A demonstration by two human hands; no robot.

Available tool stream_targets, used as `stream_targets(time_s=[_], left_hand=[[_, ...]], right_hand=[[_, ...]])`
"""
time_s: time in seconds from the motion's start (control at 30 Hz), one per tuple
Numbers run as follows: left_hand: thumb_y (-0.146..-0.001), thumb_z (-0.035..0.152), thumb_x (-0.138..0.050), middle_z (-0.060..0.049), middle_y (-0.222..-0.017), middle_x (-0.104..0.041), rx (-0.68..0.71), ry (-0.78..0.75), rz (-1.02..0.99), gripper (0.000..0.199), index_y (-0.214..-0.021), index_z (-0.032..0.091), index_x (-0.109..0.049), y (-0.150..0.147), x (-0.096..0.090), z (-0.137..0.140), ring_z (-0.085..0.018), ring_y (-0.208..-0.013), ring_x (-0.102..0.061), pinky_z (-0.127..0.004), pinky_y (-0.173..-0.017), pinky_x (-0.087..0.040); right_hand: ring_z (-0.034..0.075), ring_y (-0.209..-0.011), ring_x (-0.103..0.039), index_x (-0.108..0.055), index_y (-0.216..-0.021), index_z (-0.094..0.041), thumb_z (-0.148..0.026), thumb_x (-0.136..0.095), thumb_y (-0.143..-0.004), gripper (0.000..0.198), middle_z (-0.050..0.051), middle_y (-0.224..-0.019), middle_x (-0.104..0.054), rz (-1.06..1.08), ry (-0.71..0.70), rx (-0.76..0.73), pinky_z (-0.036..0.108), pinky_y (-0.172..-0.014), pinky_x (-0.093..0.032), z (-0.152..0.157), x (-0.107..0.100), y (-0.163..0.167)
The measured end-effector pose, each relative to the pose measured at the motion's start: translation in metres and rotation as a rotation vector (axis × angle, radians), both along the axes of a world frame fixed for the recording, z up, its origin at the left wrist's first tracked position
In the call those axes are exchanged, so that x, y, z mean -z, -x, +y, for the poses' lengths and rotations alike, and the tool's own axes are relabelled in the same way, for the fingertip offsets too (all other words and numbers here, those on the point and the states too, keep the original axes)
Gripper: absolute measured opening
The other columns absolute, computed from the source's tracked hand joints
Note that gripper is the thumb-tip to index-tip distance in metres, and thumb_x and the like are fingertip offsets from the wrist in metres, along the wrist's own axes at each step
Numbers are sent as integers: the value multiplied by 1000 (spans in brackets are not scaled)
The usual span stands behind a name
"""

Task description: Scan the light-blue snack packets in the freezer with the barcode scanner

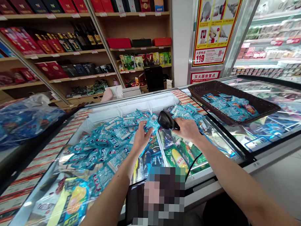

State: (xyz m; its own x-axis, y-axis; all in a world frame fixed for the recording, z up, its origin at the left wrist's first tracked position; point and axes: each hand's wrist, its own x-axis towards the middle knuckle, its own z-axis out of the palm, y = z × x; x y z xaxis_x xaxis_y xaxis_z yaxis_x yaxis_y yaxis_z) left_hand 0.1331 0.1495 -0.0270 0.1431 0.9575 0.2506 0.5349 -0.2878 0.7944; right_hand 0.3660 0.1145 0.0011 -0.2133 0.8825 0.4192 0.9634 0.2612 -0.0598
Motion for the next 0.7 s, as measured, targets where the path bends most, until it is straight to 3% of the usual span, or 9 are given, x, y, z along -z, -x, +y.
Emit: stream_targets(time_s=[0.17,0.33,0.7], left_hand=[[-83,45,-47,-2,-78,-63,-2,-18,5,48,-121,20,-33,1,1,1,-12,-53,-59,-22,-48,-39],[-82,45,-46,-6,-94,-62,-23,-65,21,47,-121,21,-34,1,3,1,-11,-53,-59,-23,-49,-39],[-83,46,-44,3,-68,-57,-47,-89,70,47,-121,20,-34,2,7,4,-13,-55,-60,-24,-53,-38]], right_hand=[[21,-80,-63,-56,-110,-19,-42,-52,-81,38,6,-91,-68,4,-41,-82,28,-63,-35,-3,1,3],[22,-77,-63,-56,-108,-20,-43,-51,-80,36,5,-89,-68,17,-85,-137,28,-61,-35,-4,3,3],[22,-82,-63,-56,-110,-19,-41,-54,-79,38,6,-94,-68,35,-42,-141,28,-64,-37,-5,1,3]])
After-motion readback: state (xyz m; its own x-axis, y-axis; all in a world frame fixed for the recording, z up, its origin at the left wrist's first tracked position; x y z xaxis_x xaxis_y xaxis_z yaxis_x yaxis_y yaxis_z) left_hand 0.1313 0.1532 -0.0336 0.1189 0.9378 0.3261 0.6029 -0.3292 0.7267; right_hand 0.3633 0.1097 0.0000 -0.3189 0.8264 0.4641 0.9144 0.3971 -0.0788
